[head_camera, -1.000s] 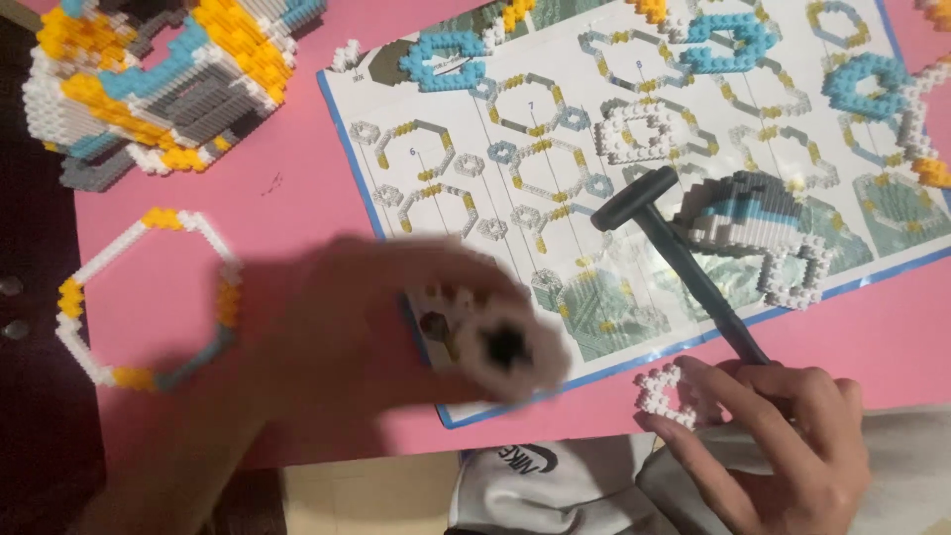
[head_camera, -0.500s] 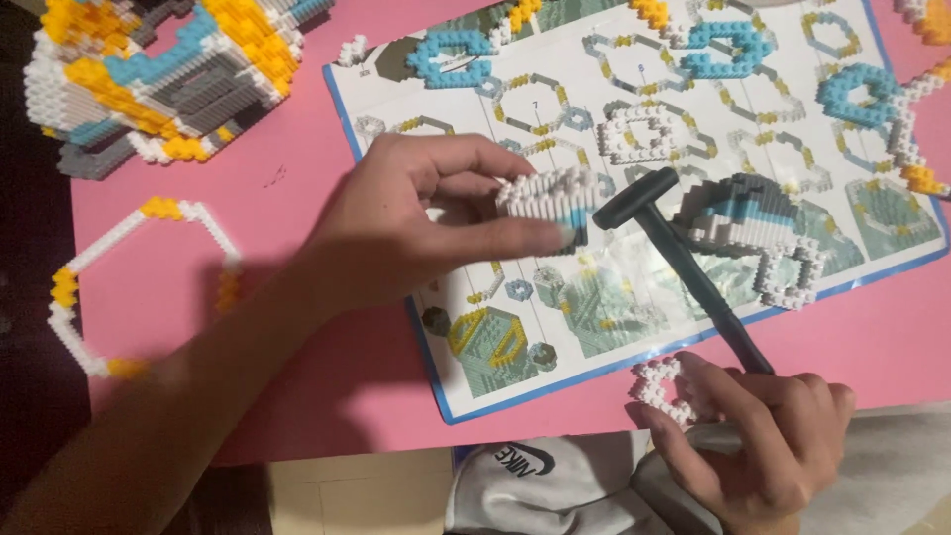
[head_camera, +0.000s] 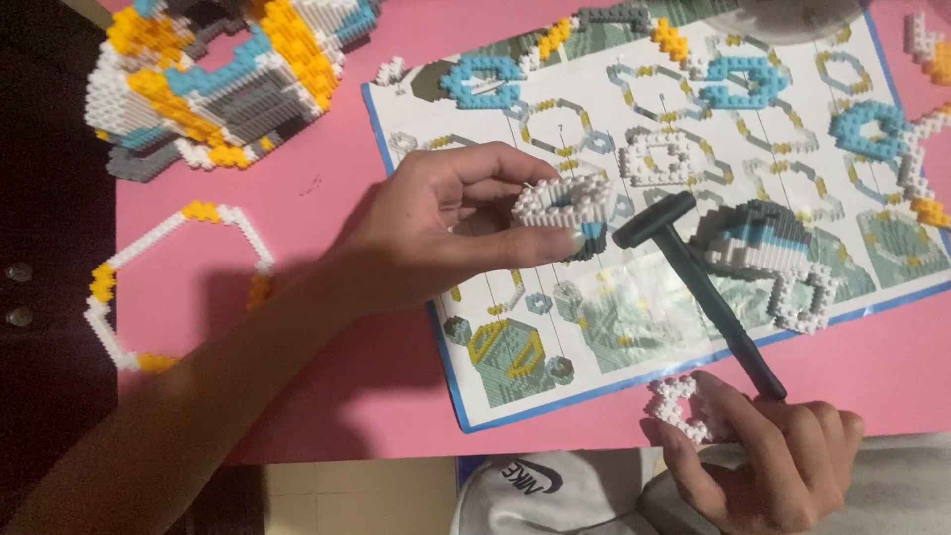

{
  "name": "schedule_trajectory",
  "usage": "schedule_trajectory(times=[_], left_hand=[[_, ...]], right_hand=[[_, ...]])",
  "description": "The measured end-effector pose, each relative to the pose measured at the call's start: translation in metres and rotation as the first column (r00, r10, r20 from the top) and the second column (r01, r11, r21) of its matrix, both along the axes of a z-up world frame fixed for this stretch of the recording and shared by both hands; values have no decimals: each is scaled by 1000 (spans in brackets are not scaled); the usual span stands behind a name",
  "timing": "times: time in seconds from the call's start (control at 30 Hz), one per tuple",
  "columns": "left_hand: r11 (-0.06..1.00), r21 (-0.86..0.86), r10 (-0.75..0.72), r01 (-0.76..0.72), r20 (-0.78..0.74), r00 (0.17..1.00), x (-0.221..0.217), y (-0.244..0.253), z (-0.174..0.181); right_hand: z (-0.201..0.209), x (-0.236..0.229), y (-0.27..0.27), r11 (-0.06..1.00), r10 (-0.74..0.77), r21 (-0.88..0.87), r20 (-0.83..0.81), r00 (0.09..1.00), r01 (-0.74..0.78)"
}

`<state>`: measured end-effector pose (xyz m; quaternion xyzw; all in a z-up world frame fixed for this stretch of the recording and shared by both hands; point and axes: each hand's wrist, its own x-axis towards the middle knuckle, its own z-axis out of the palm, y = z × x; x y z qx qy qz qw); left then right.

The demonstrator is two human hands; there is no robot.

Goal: Assembling a 3D model using plastic connector blocks and a toy hammer according to instructions.

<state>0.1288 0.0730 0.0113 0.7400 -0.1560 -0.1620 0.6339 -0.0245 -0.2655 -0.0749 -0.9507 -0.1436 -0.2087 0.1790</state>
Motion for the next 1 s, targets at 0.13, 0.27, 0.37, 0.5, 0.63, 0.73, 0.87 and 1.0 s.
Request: schedule_trajectory(times=[0.13, 0.27, 0.37, 0.5, 0.63, 0.73, 0.87, 1.0], left_hand=[[998, 52, -39, 39, 1, 999, 2, 1, -1], [994, 102, -26, 27, -19, 999, 0, 4, 4], [999, 18, -28, 28, -25, 999, 1, 5, -1], [991, -130, -30, 36, 45, 999, 4, 7, -12], [977, -203, 48, -61, -70, 996, 2, 7, -5], [973, -225, 29, -50, -95, 995, 3, 8, -3], [985, -129, 90, -115, -189, 978, 4, 8, 6], [974, -193, 85, -123, -195, 977, 5, 9, 0]], right_hand=[[-9, -3, -12, 998, 32, -54, 27, 999, -31], [-9, -2, -9, 999, 23, -42, 34, 999, -21], [-12, -4, -14, 998, 31, -51, 18, 999, -30], [-16, -8, -20, 997, 27, -66, -2, 1000, -27], [-16, -7, -20, 996, 36, -77, 8, 999, -36], [-18, -8, -25, 994, 35, -99, -22, 999, -37], [-21, -11, -29, 991, 18, -130, -45, 999, -23], [-22, -9, -27, 990, 22, -138, -11, 1000, -24]])
